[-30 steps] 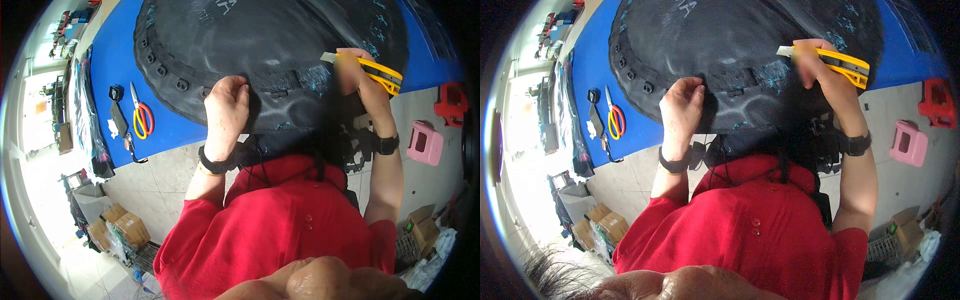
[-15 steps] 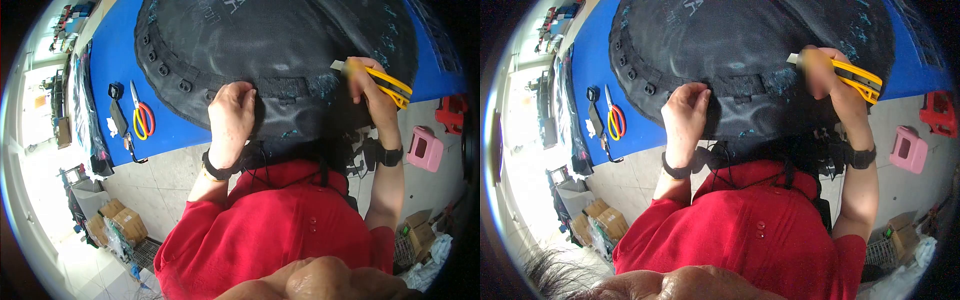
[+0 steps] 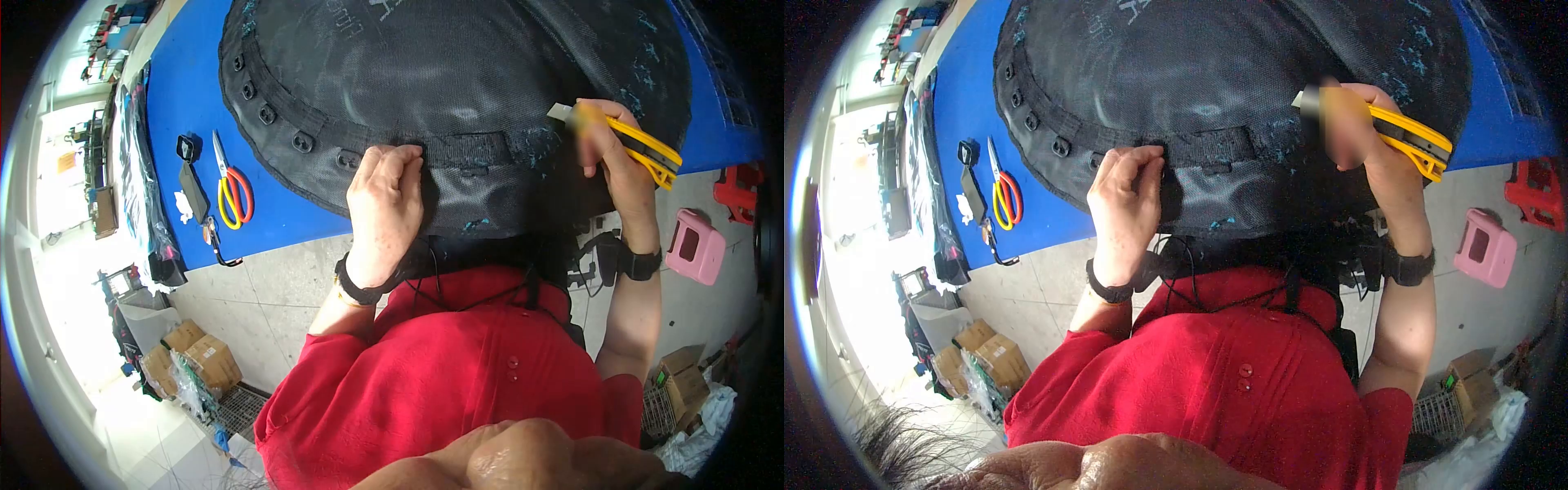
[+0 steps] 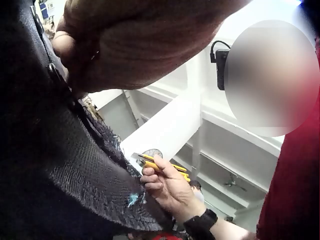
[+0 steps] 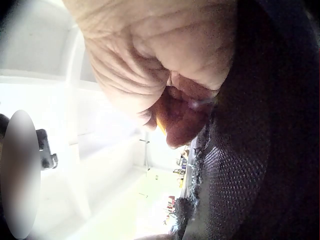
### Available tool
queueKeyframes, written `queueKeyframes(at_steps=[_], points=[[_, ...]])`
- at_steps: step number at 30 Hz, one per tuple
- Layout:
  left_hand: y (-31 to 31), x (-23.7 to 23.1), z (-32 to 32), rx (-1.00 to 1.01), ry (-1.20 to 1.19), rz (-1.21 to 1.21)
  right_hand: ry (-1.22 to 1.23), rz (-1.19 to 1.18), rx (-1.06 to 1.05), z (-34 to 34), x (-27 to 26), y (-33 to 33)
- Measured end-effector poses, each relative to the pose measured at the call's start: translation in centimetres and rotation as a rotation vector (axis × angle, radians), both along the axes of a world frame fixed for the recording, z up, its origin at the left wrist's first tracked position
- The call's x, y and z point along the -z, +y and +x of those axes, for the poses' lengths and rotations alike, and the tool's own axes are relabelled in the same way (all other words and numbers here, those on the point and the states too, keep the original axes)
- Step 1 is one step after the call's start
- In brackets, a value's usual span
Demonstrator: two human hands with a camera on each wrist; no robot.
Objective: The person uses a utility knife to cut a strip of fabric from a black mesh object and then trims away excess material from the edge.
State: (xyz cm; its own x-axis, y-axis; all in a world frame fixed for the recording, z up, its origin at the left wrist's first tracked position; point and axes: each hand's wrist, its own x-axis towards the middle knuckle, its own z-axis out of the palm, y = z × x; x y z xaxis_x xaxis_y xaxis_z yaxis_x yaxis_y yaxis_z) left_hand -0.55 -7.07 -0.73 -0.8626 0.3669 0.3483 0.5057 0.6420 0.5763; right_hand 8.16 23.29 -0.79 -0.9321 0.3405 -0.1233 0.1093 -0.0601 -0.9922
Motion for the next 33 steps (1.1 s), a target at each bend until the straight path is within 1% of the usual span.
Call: queueKeyframes(at_steps=[3,6,12,15,18,24,27,30,33], points=[[0.0,0.2,-0.2,-0.019,-0.036,0.024,-0.012,0.039,-0.005,0.0,0.0,0.0],[0.3,0.1,-0.2,-0.055,-0.081,0.016,-0.01,0.027,0.001,0.0,-0.1,0.0],[0.4,0.2,-0.7,-0.04,-0.036,0.013,-0.02,-0.004,0.01,-0.1,-0.3,-0.2],[0.4,0.1,-0.8,-0.041,-0.045,-0.02,-0.016,-0.013,-0.002,-0.1,-0.1,-0.1],[0.8,-0.5,-0.6,-0.041,0.013,-0.104,-0.021,-0.007,0.007,-0.1,-0.3,-0.2],[1.9,-1.1,0.0,-0.011,0.028,-0.151,-0.004,-0.001,-0.019,0.0,-0.3,-0.2],[2.5,-1.4,0.3,0.001,0.035,-0.12,0.022,0.007,-0.024,0.1,-0.4,-0.3],[3.6,-1.6,0.8,0.001,0.112,-0.1,0.023,0.012,-0.042,0.2,0.0,0.0],[4.9,-2.1,1.1,0.117,0.118,0.022,0.015,0.004,-0.046,0.3,-0.1,0.0]])
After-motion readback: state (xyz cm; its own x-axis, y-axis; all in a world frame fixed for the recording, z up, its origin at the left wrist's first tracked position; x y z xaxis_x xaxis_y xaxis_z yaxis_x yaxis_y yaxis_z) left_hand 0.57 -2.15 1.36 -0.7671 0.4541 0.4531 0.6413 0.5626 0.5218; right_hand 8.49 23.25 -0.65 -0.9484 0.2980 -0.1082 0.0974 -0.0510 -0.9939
